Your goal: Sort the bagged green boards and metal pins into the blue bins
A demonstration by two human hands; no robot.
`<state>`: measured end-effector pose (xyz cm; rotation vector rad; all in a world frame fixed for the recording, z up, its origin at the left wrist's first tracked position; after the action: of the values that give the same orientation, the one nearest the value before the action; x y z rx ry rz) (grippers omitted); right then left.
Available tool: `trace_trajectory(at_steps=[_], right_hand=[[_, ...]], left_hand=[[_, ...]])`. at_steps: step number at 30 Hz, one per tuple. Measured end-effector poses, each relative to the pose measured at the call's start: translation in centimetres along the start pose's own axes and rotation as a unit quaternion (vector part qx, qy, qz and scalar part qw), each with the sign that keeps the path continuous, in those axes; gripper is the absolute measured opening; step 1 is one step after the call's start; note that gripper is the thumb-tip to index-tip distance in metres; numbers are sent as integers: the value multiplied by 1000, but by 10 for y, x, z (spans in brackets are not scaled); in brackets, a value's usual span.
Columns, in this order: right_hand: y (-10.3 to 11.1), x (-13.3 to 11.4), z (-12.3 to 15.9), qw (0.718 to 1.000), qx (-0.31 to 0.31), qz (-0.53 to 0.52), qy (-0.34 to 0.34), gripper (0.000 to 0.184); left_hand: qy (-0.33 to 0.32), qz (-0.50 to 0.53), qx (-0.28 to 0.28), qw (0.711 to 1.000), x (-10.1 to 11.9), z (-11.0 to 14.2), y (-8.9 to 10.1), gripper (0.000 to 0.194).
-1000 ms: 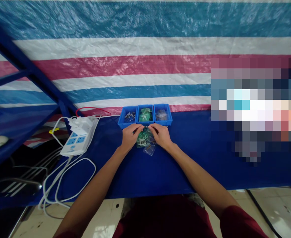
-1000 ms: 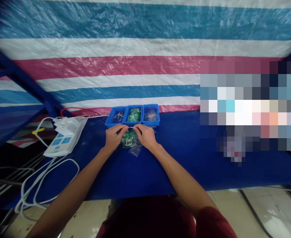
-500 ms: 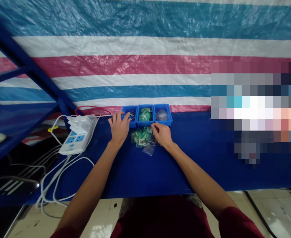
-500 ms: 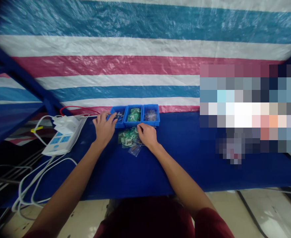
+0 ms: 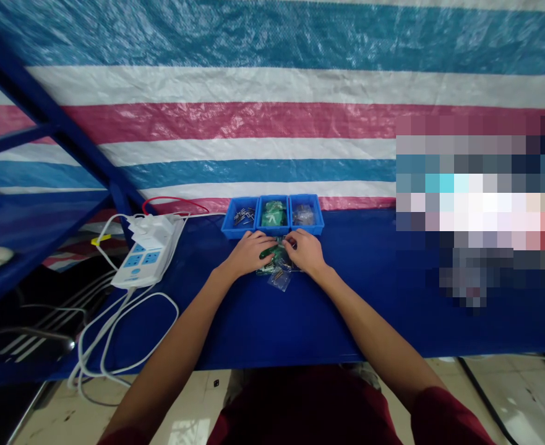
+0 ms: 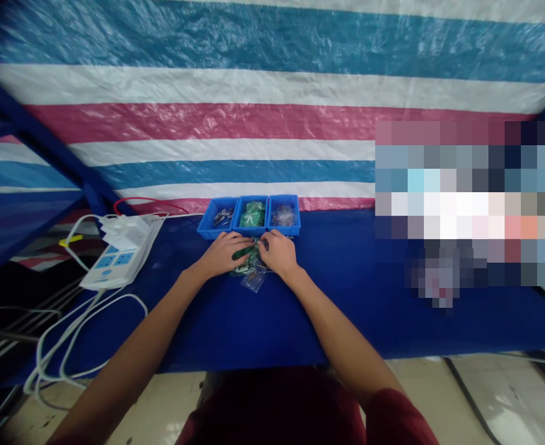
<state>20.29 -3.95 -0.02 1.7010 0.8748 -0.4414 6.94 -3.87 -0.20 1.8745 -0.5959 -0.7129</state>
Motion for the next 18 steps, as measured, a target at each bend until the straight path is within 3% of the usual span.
trace_trajectory(at_steps=[6, 9, 14, 18], right_hand=[[0, 0, 0, 1000, -2, -2, -15, 18], [4, -1, 0, 1000, 15, -23, -8, 23], [1, -4, 1, 996, 6, -87, 36, 31], [-3, -11, 2, 983, -21, -166, 76, 32]], left_hand=[[-29, -21, 33, 999, 3, -2, 3, 23], [-16, -24, 80, 996, -2, -2, 13, 26], [131, 7, 197, 972, -22, 8, 36, 26], [220, 113, 233, 940, -26, 17, 44, 25]])
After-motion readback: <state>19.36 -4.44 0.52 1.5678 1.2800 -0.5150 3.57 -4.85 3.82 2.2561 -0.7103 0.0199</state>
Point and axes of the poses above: each hand's wrist, its own z-axis away from the middle knuckle, its own y-axis out of the back of the hand, x = y × z, the point moved 7 cm from there along -z, towards the middle knuckle, and after that the axes turned 15 degrees about -z, right-handed, at the moved point
